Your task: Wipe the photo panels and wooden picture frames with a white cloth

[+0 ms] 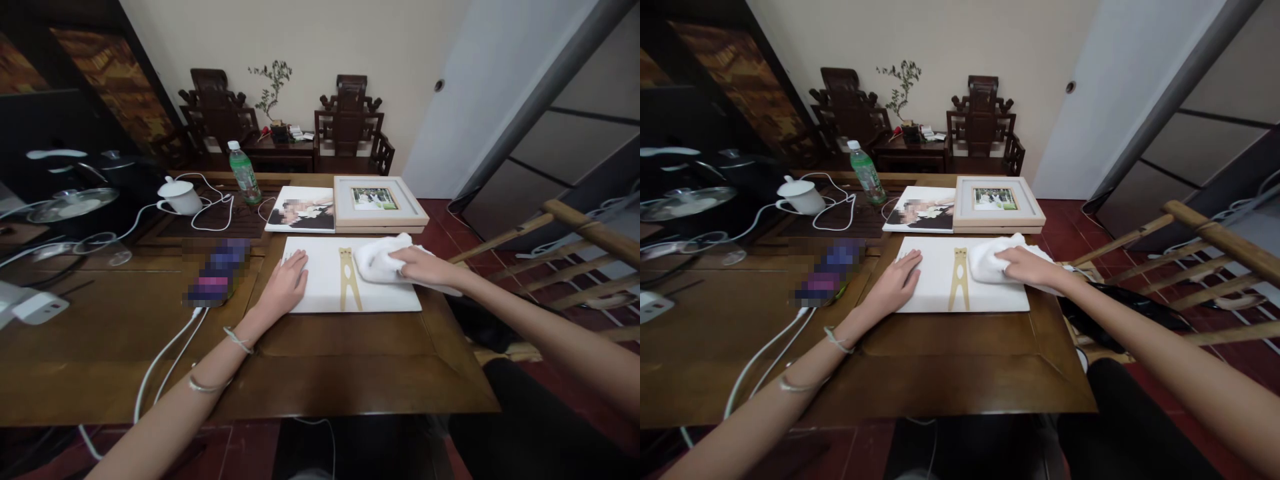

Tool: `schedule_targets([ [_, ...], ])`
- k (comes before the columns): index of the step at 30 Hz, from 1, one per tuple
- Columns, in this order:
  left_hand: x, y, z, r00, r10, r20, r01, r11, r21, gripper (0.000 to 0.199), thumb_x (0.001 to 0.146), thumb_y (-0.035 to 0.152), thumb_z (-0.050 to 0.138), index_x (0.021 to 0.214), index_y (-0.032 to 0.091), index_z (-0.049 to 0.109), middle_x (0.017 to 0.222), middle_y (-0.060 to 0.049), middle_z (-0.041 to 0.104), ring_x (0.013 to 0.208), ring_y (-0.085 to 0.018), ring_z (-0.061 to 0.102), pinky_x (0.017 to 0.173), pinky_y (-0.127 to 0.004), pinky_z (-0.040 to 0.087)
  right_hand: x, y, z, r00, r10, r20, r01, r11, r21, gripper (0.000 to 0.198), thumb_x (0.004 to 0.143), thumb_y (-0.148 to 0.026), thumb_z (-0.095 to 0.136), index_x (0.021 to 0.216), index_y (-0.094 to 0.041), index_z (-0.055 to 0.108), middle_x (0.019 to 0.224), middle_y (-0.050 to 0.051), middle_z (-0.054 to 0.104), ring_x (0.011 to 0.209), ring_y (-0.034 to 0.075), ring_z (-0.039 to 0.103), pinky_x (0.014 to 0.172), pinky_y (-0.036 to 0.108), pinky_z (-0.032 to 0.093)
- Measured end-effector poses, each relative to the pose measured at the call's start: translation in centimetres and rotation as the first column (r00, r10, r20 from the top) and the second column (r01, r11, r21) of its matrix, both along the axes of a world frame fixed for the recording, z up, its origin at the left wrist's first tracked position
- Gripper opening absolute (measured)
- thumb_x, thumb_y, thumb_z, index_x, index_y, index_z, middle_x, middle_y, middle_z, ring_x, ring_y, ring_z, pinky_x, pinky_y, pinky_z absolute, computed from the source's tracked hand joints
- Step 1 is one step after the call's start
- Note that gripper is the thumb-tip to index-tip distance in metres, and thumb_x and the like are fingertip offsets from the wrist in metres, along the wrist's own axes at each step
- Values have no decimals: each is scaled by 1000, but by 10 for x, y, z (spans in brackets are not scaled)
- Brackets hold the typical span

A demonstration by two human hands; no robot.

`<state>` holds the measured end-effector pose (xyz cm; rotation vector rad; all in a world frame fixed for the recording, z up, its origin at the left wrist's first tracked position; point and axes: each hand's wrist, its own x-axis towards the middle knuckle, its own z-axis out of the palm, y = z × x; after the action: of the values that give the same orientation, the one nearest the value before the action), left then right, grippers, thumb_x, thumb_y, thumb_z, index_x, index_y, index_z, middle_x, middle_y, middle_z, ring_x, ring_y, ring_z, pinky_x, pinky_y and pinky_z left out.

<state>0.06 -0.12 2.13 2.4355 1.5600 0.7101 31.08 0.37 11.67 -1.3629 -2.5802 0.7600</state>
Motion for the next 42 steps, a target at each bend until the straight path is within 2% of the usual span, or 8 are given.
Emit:
schedule_targets([
  [4, -1, 2, -2, 1000, -9, 12, 9, 1000, 4, 40, 91, 21, 37, 127, 11, 51, 141, -15, 48, 135, -26, 38, 111, -51, 31, -35, 20, -22, 960, -272, -73, 281, 937, 206, 17, 65, -10, 36, 75, -20, 47, 88, 10, 63, 86, 27, 57, 78, 40, 43],
  [6, -1, 3, -3, 1000, -13, 21, 12, 1000, 13, 40, 91, 20, 37, 127, 11, 51, 140, -16, 48, 135, -26, 39, 111, -51, 31, -62, 18, -28, 953, -296, -67, 303, 925, 228, 23, 68, -7, 35, 81, -18, 50, 94, 12, 65, 91, 29, 59, 83, 45, 43],
  [13, 0, 2, -2, 999, -15, 35, 14, 1000, 22, 39, 91, 20, 38, 127, 12, 51, 139, -16, 50, 133, -27, 42, 109, -52, 33, -112, -36, -29, 987, 91, 132, -112, 980, 163, 42, 68, 1, 38, 104, -12, 55, 135, 24, 48, 141, 31, 21, 105, 66, 17],
  [21, -1, 2, -2, 1000, -12, 18, 12, 1000, 11, 40, 91, 20, 37, 127, 10, 51, 140, -16, 49, 135, -26, 39, 111, -50, 31, -93, -106, -11, 966, 234, 108, -233, 972, -14, 46, 67, 0, 39, 105, -16, 58, 143, 15, 45, 141, 27, 23, 110, 60, 21],
  [30, -7, 4, 2, 999, -14, 28, 14, 1000, 11, 40, 89, 26, 42, 126, 13, 53, 139, -15, 51, 132, -24, 43, 109, -46, 34, -99, -22, -19, 973, 125, 194, -160, 971, 179, 34, 70, -2, 39, 96, -14, 58, 116, 18, 63, 115, 31, 54, 97, 54, 38],
  [34, -6, 2, 5, 999, -8, -34, 6, 998, -58, 47, 92, 27, 36, 137, 14, 41, 148, -14, 38, 139, -24, 31, 111, -52, 26, -114, 9, -24, 956, 59, 287, -139, 954, 267, 47, 73, -2, 37, 116, -12, 53, 134, 22, 50, 130, 34, 38, 97, 61, 34],
  [38, -4, 1, 7, 997, -31, -77, 21, 991, -135, 51, 95, 29, 29, 143, 12, 33, 153, -13, 28, 143, -24, 20, 114, -56, 13, -122, -3, -34, 897, 95, 432, -240, 925, 295, 57, 74, -2, 42, 129, -14, 49, 154, 17, 22, 141, 41, 11, 98, 74, 21],
  [42, -4, 2, 6, 997, -37, -66, 28, 991, -131, 51, 95, 26, 26, 142, 7, 34, 153, -14, 29, 143, -22, 20, 116, -49, 16, -121, -44, -34, 875, 171, 453, -330, 896, 299, 53, 77, -6, 44, 129, -14, 52, 153, 19, 24, 140, 43, 14, 100, 73, 21],
])
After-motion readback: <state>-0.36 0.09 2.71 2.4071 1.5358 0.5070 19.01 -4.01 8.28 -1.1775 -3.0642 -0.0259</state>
